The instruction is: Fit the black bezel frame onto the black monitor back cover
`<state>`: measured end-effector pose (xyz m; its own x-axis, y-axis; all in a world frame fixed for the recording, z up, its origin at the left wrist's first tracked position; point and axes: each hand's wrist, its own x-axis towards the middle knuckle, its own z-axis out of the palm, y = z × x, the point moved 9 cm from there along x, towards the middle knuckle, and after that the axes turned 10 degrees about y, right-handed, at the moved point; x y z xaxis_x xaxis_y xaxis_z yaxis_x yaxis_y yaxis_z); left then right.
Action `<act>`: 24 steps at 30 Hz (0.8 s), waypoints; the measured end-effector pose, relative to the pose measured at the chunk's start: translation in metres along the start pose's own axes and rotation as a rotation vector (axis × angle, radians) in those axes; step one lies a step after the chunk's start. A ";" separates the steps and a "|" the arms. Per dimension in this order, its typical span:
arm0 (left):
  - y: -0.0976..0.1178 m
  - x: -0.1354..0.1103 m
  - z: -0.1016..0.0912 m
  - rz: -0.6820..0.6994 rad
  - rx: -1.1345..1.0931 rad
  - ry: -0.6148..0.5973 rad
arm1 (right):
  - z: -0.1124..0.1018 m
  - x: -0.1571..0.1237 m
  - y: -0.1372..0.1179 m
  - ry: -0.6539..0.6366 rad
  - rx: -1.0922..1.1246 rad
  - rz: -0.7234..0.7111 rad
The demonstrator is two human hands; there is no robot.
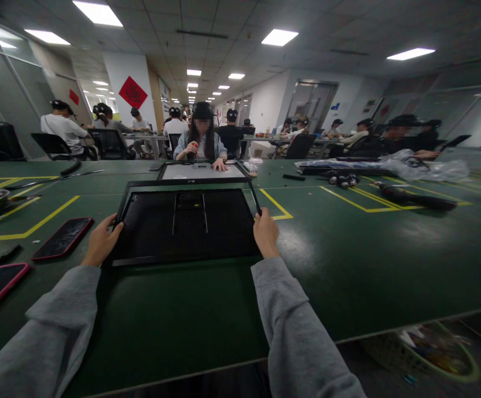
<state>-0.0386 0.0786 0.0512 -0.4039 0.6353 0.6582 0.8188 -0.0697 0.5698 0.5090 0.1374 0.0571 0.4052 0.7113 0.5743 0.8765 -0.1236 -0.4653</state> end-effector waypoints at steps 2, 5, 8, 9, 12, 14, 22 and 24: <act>0.017 -0.001 -0.016 0.035 -0.080 0.113 | -0.013 0.002 -0.004 0.146 0.108 0.004; 0.039 -0.006 -0.040 0.075 -0.182 0.284 | -0.030 0.003 -0.009 0.325 0.289 -0.006; 0.053 -0.011 -0.054 0.103 -0.216 0.380 | -0.041 0.001 -0.013 0.424 0.435 -0.029; 0.055 -0.012 -0.056 0.114 -0.219 0.394 | -0.043 0.000 -0.013 0.448 0.471 -0.037; 0.057 -0.014 -0.059 0.130 -0.227 0.423 | -0.051 -0.005 -0.016 0.509 0.554 -0.065; 0.055 -0.014 -0.060 0.128 -0.237 0.444 | -0.057 -0.008 -0.018 0.549 0.591 -0.086; 0.049 -0.013 -0.058 0.123 -0.229 0.452 | -0.055 -0.011 -0.020 0.570 0.654 -0.089; 0.046 -0.013 -0.054 0.105 -0.200 0.423 | -0.047 -0.011 -0.017 0.545 0.654 -0.064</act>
<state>-0.0176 0.0258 0.0958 -0.4876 0.2504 0.8364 0.7866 -0.2897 0.5453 0.5018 0.0994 0.0905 0.5755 0.2506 0.7785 0.6432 0.4492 -0.6200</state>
